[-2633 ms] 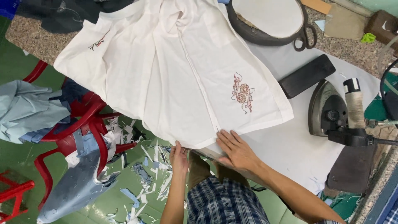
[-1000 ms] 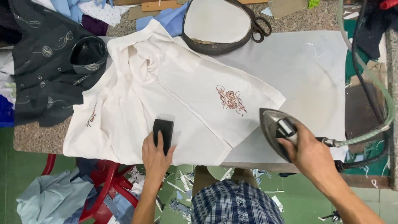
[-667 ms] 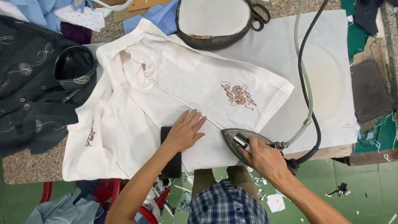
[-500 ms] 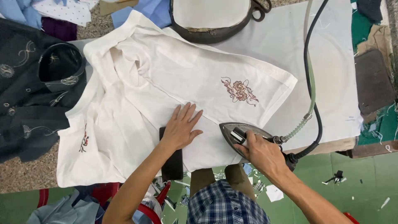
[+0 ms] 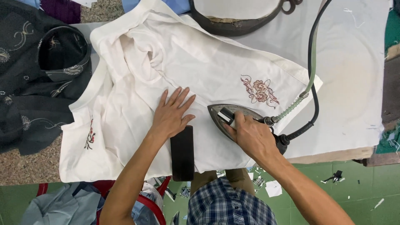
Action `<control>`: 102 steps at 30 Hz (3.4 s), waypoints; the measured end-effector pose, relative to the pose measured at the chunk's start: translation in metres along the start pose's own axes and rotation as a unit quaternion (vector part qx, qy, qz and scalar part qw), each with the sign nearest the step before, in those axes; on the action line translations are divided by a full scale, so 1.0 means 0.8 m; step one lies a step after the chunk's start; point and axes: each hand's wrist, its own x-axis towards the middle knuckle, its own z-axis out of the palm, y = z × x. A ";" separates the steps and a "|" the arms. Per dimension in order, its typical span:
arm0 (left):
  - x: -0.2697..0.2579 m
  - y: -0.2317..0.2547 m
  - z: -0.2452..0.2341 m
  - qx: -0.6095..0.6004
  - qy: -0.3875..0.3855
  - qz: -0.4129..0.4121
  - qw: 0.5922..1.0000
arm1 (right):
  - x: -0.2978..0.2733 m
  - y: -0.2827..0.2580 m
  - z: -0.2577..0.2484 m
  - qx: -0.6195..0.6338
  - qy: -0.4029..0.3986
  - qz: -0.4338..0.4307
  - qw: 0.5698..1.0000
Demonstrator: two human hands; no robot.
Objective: The person irons a white shirt with red embroidery on an ironing board. They use a steam iron and a black pressing cloth, smoothing the shirt's body, sleeves, and collar while frequently repositioning the garment.
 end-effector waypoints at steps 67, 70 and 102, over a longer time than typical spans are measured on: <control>-0.167 0.167 0.039 -0.567 0.530 -0.336 0.534 | 0.175 -0.095 -0.011 -0.018 0.106 -0.134 0.985; -0.154 0.146 0.049 -0.775 0.528 -0.178 0.297 | 0.189 -0.108 -0.020 -0.024 0.110 -0.125 0.986; -0.065 0.026 -0.018 -0.331 0.330 -0.107 0.877 | 0.056 -0.039 -0.022 0.046 0.079 -0.102 0.991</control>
